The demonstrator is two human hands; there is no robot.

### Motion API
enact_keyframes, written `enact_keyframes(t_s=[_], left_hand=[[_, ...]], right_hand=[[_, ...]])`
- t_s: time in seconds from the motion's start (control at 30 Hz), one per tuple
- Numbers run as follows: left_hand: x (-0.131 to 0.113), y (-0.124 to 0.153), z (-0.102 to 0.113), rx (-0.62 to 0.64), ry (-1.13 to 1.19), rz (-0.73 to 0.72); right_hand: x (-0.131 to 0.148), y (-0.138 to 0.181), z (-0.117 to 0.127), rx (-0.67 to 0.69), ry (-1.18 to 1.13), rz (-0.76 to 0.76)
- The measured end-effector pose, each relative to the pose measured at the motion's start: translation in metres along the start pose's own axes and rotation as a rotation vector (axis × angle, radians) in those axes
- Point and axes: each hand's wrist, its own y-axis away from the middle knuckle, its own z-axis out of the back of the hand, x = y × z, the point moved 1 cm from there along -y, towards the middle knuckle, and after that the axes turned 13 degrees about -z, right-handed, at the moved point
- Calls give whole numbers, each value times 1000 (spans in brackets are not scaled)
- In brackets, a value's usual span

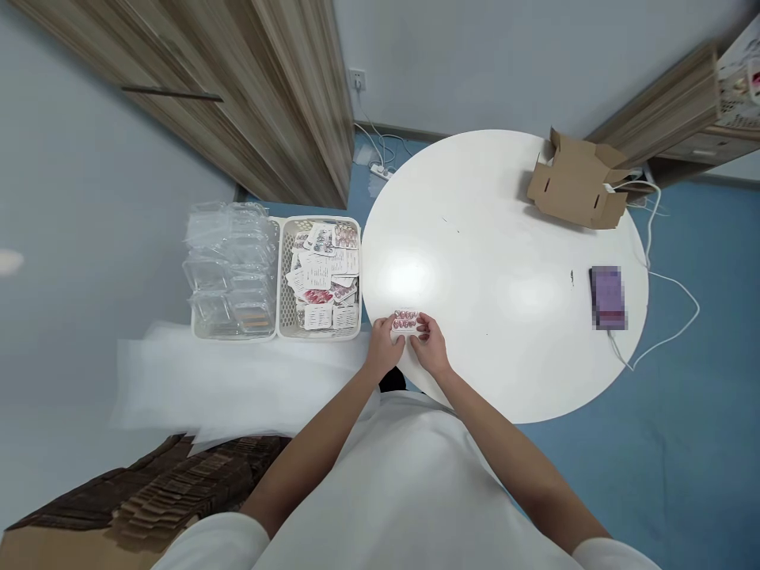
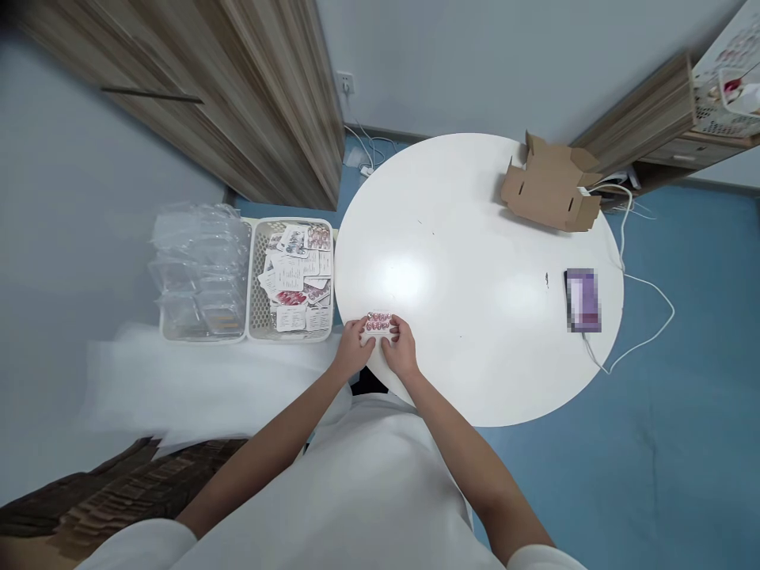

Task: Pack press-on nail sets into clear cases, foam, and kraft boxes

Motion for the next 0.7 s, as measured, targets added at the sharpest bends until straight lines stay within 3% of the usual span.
enact_keyframes(t_s=[0.13,0.3,0.7], left_hand=[[-1,3,3,-64,95,75],[-3,2,2,-73,206,131],[-2,2,-7,-108,164,125]], right_hand=[[2,5,3,-51,-55,-61],[2,10,3,20,-97,-76],[0,0,6,95,-157,-57]])
